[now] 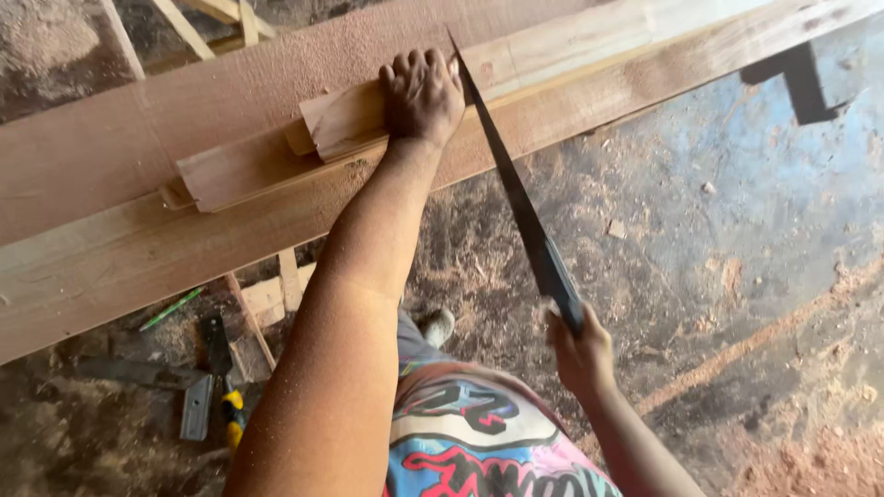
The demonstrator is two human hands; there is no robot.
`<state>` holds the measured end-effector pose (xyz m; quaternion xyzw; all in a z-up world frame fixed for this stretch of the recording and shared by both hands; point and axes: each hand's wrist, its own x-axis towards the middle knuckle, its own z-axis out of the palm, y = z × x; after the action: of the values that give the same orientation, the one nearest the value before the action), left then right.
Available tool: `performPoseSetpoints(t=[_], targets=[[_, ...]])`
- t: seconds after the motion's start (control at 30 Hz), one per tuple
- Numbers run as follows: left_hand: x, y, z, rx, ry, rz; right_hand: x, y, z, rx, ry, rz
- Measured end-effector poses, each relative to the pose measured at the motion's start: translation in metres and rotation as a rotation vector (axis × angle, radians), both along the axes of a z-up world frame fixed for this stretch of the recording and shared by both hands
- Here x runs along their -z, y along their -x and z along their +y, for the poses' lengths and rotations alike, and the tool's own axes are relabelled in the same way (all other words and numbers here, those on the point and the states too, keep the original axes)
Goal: The person uses a hand saw to cut a long wooden plank resting on a workbench. They hold the wood steady with one hand while sawing back and forth with the other, following a marked line to separate a section of the plank.
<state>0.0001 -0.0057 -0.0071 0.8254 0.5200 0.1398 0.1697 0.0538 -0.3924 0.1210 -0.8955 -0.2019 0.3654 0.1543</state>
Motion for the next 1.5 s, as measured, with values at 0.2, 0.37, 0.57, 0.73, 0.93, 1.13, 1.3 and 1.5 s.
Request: performPoseSetpoints(t=[0.2,0.37,0.57,0.73,0.93,1.13,1.3,1.5], targets=[[0.0,0.005,0.001,0.0,-0.071,-0.075,0.04,-0.026,0.142,0.026,-0.102,0.145],[-0.006,0.006,0.005,0.021,-0.081,0.021,0.034,-0.025,0.169,-0.191,-0.271,0.027],[-0.024,0.004,0.0,-0.002,0.026,0.033,0.005,-0.006,-0.005,-0.018,-0.215,0.072],[0.017,0.003,0.001,0.021,-0.073,-0.028,0.053,-0.03,0.142,-0.151,-0.097,-0.047],[0.028,0.002,-0.001,-0.021,-0.237,-0.034,0.048,-0.026,0.154,-0.171,-0.17,-0.004],[-0.023,0.002,-0.001,0.02,0.039,-0.017,0.005,-0.008,-0.015,-0.146,-0.25,-0.086],[0.005,0.002,0.002,0.001,-0.11,-0.094,0.054,-0.029,0.166,-0.116,-0.231,0.02],[0.003,0.001,0.004,0.003,-0.24,-0.068,0.037,-0.021,0.102,-0.148,-0.132,-0.048]])
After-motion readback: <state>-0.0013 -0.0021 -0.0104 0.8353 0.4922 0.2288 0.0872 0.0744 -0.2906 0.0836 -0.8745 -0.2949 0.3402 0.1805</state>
